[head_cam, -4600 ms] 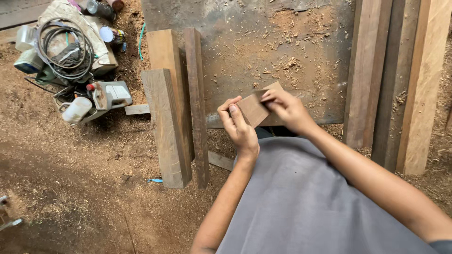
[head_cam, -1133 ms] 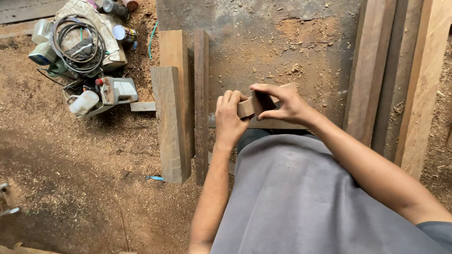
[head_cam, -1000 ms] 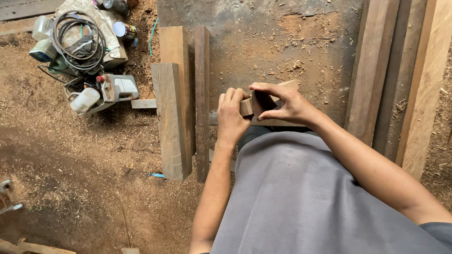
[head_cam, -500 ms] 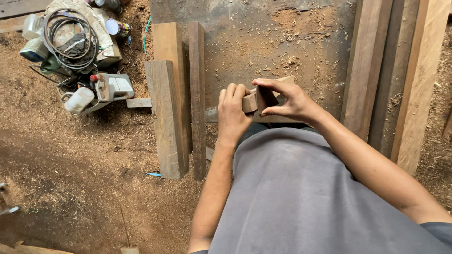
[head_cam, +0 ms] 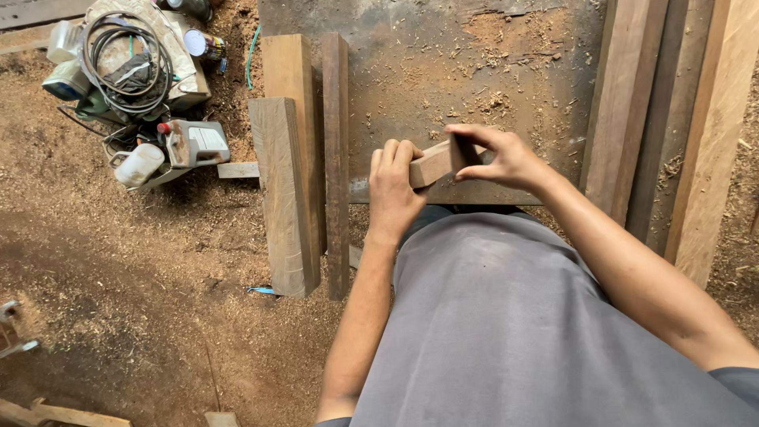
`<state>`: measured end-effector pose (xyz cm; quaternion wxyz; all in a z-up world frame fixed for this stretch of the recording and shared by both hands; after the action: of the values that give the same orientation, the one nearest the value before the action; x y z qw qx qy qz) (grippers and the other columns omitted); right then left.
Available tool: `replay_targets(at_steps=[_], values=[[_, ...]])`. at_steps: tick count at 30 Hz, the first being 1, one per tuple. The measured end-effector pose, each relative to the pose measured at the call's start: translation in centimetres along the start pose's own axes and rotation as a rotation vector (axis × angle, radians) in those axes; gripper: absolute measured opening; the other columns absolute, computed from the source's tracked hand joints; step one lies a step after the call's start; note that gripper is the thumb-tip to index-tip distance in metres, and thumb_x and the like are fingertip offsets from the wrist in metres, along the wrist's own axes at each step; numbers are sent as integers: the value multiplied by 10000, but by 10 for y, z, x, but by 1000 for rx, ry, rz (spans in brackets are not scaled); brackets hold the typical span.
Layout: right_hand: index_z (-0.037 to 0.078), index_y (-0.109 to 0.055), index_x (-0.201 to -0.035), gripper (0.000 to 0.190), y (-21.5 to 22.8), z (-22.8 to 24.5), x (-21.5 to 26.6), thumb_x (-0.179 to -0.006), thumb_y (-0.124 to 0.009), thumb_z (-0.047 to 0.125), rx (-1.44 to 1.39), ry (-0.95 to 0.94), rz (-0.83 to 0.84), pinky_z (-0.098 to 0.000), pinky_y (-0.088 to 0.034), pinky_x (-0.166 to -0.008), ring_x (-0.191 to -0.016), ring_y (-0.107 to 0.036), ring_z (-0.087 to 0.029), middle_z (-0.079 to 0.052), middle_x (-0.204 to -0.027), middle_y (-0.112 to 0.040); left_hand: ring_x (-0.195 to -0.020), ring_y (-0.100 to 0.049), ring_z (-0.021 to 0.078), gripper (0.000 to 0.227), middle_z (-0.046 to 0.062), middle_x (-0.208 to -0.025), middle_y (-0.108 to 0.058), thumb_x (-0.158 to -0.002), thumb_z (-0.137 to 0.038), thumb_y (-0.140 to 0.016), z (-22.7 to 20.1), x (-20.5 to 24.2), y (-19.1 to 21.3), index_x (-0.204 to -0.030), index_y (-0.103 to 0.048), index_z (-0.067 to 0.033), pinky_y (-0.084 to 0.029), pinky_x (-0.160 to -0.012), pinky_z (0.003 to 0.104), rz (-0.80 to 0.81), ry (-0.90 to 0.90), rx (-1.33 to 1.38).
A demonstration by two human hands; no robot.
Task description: The person sands a small wooden block by hand using a piece of sandpaper, rubbing the sandpaper against different sides and edges of the block.
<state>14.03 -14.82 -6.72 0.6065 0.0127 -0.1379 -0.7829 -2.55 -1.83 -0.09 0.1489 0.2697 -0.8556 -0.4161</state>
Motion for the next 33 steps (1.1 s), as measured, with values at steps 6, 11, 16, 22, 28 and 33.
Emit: replay_targets(at_steps=[6, 11, 16, 22, 28, 33], values=[[94, -537, -1475, 794, -9, 17, 3, -784, -886, 269, 20, 254, -38, -366, -536, -1095, -1267, -651, -204, -90, -1452, -637, -999, -550, 341, 403, 97, -1039, -576, -687, 43, -772, 1, 2, -1, -1017, -570, -68, -485, -852, 452, 0, -2, -17], [73, -501, -1493, 780, -15, 8, -1, -822, -859, 243, -125, 262, -2, -380, -482, -1159, -1376, -576, -220, -114, -1507, -579, -1008, -548, 353, 410, 106, -1042, -581, -675, 60, -754, 1, 0, 0, -1021, -571, -63, -480, -855, 456, -11, 6, -2], [91, -526, -1461, 789, 2, -25, -15, -765, -874, 219, -34, 52, 15, -372, -481, -1123, -1305, -602, -210, -107, -1438, -620, -960, -556, 343, 402, 98, -987, -584, -670, -39, -834, 6, -2, 7, -980, -582, -85, -473, -831, 451, -31, -7, 42], [60, -490, -1471, 780, -23, 10, -18, -802, -865, 203, -55, 408, 62, -405, -481, -1097, -1330, -582, -266, -153, -1454, -588, -1002, -555, 369, 391, 117, -1026, -589, -706, -7, -808, 21, 0, 12, -1027, -589, -51, -467, -848, 462, -14, -40, 6], [145, -533, -1445, 822, -19, -31, -21, -708, -877, 266, 96, -54, 52, -365, -540, -1012, -1190, -678, -233, -93, -1354, -671, -979, -581, 337, 430, 93, -992, -614, -624, -80, -861, 32, 5, 19, -975, -613, -72, -484, -838, 435, -2, 56, 70], [90, -488, -1481, 791, -39, -4, -11, -800, -861, 243, 61, 316, -60, -416, -487, -1072, -1310, -599, -323, -176, -1455, -585, -1000, -577, 343, 401, 102, -1019, -616, -655, -8, -838, 32, 6, 13, -980, -611, -68, -480, -856, 443, -23, 31, 22]])
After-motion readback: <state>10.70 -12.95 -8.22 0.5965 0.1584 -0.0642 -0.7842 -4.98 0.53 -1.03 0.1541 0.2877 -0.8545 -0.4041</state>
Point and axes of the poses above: each hand's wrist, its own x-axis away from the middle knuckle, its own y-axis out of the back of the hand, z = x × y, the point moved 1 cm from there along -x, towards the middle knuckle
